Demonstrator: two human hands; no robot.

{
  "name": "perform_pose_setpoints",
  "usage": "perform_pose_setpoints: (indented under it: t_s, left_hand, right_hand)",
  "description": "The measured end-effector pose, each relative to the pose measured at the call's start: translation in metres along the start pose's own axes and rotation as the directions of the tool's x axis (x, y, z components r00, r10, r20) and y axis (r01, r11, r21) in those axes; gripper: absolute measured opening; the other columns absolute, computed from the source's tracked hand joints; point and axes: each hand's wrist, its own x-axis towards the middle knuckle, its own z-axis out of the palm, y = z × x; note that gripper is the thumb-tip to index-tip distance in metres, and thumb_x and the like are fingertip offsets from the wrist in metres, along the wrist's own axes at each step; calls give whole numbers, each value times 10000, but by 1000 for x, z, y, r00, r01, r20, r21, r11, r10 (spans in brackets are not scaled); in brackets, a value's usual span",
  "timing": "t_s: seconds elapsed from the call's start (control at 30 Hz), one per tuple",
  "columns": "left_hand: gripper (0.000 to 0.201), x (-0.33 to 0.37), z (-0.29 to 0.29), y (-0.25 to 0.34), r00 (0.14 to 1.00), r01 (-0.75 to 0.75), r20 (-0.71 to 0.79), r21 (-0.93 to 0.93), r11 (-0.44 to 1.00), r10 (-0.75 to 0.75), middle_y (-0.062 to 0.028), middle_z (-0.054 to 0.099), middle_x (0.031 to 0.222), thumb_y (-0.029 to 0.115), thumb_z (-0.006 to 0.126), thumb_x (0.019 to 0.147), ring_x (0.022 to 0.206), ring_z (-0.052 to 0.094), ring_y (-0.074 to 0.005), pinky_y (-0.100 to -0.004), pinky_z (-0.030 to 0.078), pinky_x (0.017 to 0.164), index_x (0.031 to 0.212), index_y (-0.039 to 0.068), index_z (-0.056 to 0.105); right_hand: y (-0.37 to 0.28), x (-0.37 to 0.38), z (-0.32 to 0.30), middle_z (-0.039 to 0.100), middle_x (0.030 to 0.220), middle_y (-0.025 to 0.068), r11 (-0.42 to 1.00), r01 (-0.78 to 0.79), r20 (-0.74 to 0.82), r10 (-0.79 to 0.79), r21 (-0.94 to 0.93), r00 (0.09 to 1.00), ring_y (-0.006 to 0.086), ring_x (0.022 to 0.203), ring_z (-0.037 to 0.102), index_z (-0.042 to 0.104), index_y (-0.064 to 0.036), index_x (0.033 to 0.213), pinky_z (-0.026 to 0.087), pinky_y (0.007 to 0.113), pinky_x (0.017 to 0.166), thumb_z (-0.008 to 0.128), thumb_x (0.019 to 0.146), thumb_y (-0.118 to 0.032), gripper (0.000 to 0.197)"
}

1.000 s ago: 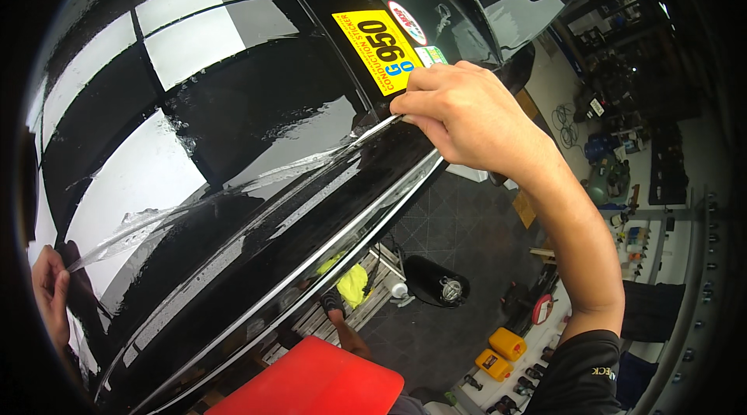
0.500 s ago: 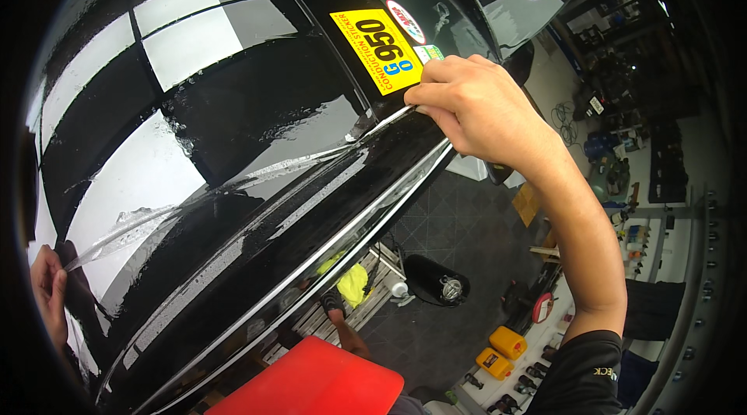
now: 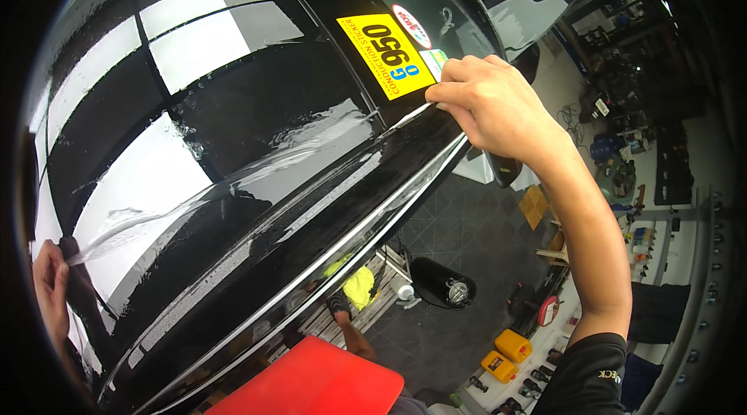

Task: The person removes stickers and protective film from the rear window of a black car using a plastic scraper, a spray bottle, and a squeegee. They peel off multiple stickers, spray the surface, and smooth the film with the squeegee.

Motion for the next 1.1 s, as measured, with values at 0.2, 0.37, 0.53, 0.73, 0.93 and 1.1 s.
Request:
perform_pose_setpoints:
  t_s: [0.2, 0.37, 0.53, 0.73, 0.93, 1.1]
  left_hand:
    - [106, 6, -5, -30, 999, -26, -21, -63, 998, 24, -3, 411, 986, 106, 586, 1135, 910, 432, -109, -248, 356, 826, 1139, 16, 530]
    - [133, 11, 6, -16, 976, -158, -161, -76, 984, 145, -29, 401, 874, 11, 615, 1003, 819, 411, -144, -308, 364, 732, 956, 29, 492]
    - [141, 11, 4, 8, 966, -217, -168, -102, 971, 198, -59, 378, 784, -11, 604, 961, 740, 402, -172, -335, 369, 684, 897, 19, 482]
    - [216, 15, -2, 16, 954, -229, -189, 49, 972, 234, -233, 703, 882, 132, 656, 967, 871, 715, -422, -507, 558, 821, 1093, -44, 664]
    - [134, -42, -66, -20, 972, -210, 91, -84, 974, 217, -97, 679, 827, 133, 710, 1030, 805, 672, -224, -392, 563, 764, 982, 26, 646]
    - [81, -121, -198, -157, 998, 66, 26, -328, 942, -61, 7, 666, 815, 116, 737, 989, 772, 659, -103, -283, 565, 743, 927, 108, 684]
  right_hand:
    - [2, -3, 1, 719, 998, 89, 999, -18, -60, 20, 32, 998, 318, 975, 685, 805, -49, 1070, 511, 440, 886, 752, 920, -26, 161]
    - [-13, -15, -3, 721, 1009, 120, 970, -135, -278, 189, 200, 942, 329, 980, 693, 786, -43, 1113, 513, 398, 885, 752, 933, -13, 186]
    - [-109, -59, 52, 674, 894, 41, 585, -162, -373, 681, 795, 630, 157, 836, 644, 758, 36, 1094, 497, 302, 757, 695, 1059, -96, 151]
    - [-297, -141, 105, 606, 846, -28, -228, -125, 258, 780, 966, 570, 19, 605, 453, 740, 22, 1170, 377, 208, 558, 657, 1134, -173, 215]
    - [-391, -236, 98, 626, 877, -6, -386, -326, 500, 554, 863, 666, 41, 656, 513, 696, 32, 1329, 413, 212, 549, 644, 1122, -96, 249]
    - [-397, -296, 83, 633, 854, 1, -294, -485, 557, 580, 824, 594, 41, 618, 522, 702, 19, 1308, 419, 206, 514, 619, 1113, -49, 222]
